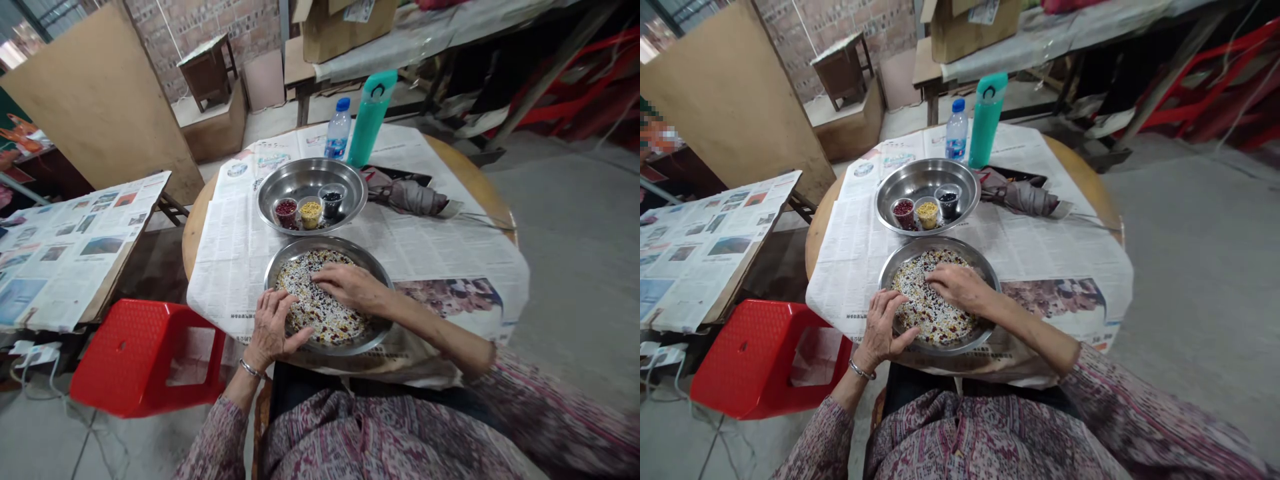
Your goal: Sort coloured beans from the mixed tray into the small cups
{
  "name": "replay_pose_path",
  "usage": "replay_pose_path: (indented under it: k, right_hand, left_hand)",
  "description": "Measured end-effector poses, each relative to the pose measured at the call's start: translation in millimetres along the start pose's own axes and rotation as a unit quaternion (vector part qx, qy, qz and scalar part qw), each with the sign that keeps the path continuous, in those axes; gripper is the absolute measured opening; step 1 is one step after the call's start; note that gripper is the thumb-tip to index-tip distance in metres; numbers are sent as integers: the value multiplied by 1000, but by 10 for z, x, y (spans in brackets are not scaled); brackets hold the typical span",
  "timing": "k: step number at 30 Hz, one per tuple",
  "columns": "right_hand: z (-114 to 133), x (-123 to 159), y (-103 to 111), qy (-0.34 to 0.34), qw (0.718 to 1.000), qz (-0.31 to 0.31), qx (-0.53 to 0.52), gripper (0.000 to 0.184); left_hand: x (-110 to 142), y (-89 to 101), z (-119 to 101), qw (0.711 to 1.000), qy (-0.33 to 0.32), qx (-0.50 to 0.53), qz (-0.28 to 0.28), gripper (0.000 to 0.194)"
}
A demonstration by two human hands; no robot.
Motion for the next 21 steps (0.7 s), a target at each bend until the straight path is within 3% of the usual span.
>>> replay_pose_path:
  k: [4, 7, 15, 18, 21]
  right_hand:
    - [-160, -175, 123, -91, 988, -111, 62, 30]
    - [-98, -150, 74, -102, 982, -130, 88, 29]
    - [500, 217, -338, 109, 993, -24, -37, 20]
    - [514, 304, -293, 138, 989, -3, -61, 15]
    - [379, 353, -170, 138, 990, -6, -12, 11]
  left_hand:
    - [0, 2, 5, 1000, 4, -2, 4, 48]
    - [2, -5, 9, 1000, 6, -5, 6, 47]
    - [2, -12, 13, 1000, -9, -5, -8, 49]
    - [3, -5, 15, 1000, -11, -1, -11, 48]
    - [15, -5, 17, 1000, -8, 6, -12, 48]
Point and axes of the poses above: each hand's wrist, its own x-axis away from the middle knuckle, its own y-axis out of the back of the hand, z = x × y, the point moved 3 cm from there along -x, towards the middle knuckle, and after that the axes turned 4 degrees about -y, right-handed, at the moved point
